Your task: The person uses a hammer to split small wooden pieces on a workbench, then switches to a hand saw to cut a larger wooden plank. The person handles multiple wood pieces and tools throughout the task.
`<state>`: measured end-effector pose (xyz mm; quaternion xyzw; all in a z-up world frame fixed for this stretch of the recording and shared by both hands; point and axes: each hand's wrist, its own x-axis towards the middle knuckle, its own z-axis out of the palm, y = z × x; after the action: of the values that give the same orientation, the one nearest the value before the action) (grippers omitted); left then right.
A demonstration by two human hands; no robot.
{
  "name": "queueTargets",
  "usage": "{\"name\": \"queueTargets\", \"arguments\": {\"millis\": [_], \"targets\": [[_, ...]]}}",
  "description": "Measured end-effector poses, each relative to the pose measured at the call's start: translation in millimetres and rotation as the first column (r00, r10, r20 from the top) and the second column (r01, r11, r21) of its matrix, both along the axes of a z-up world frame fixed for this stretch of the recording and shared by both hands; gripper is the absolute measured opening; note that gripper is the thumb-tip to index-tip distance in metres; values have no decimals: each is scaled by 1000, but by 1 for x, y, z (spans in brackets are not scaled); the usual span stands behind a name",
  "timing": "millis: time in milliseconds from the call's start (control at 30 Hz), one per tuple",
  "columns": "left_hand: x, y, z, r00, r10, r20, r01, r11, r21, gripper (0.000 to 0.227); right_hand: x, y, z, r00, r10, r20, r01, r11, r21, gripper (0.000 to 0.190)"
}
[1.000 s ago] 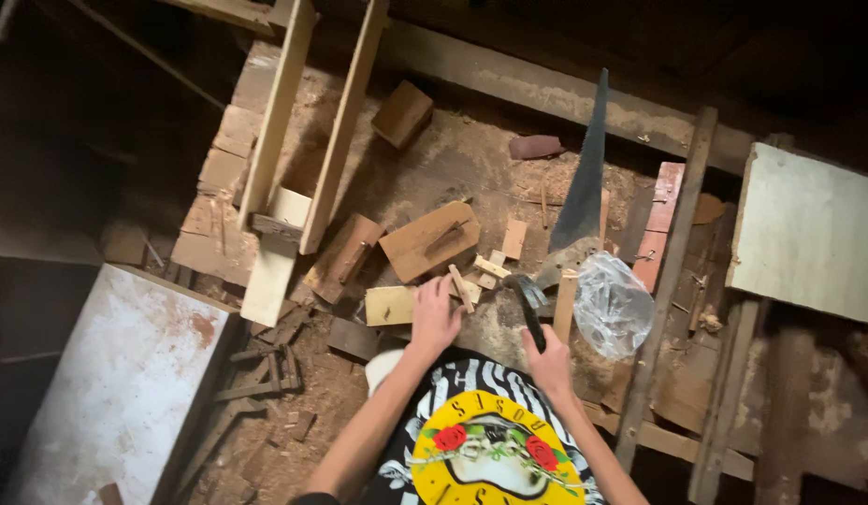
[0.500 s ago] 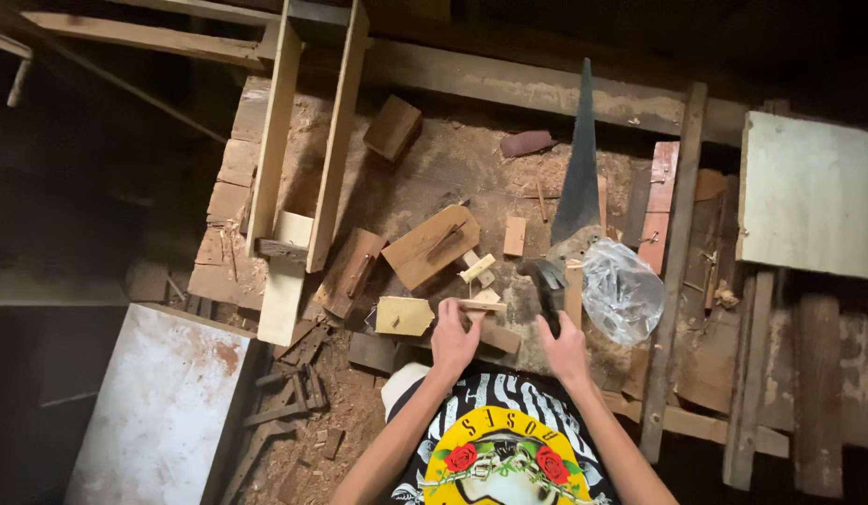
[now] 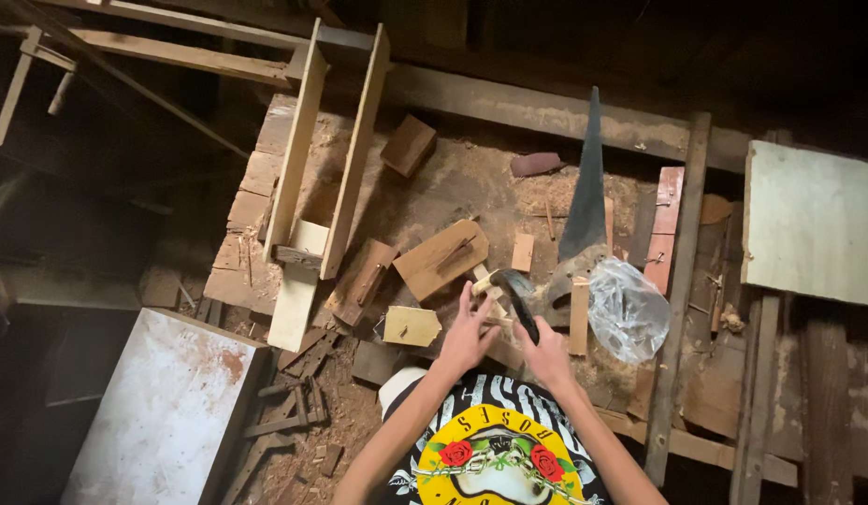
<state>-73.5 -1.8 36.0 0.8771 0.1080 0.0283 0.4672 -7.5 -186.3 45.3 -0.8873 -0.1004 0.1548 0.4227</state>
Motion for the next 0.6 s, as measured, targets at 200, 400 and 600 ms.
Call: {"name": "queueTargets", "arguments": {"millis": [200, 400, 600], "targets": [[4, -11, -3, 989, -134, 56, 135, 991, -24, 74, 2, -16, -2, 998, -50, -43, 53, 995, 81, 29], [7, -16, -19, 995, -77, 70, 60, 974, 219, 71, -8, -30, -3, 998, -63, -18, 63, 998, -22, 31], [5, -16, -23, 989, -96, 111, 54, 941, 333, 76, -6, -19, 11, 999, 24, -33, -27, 995, -94, 33]]}}
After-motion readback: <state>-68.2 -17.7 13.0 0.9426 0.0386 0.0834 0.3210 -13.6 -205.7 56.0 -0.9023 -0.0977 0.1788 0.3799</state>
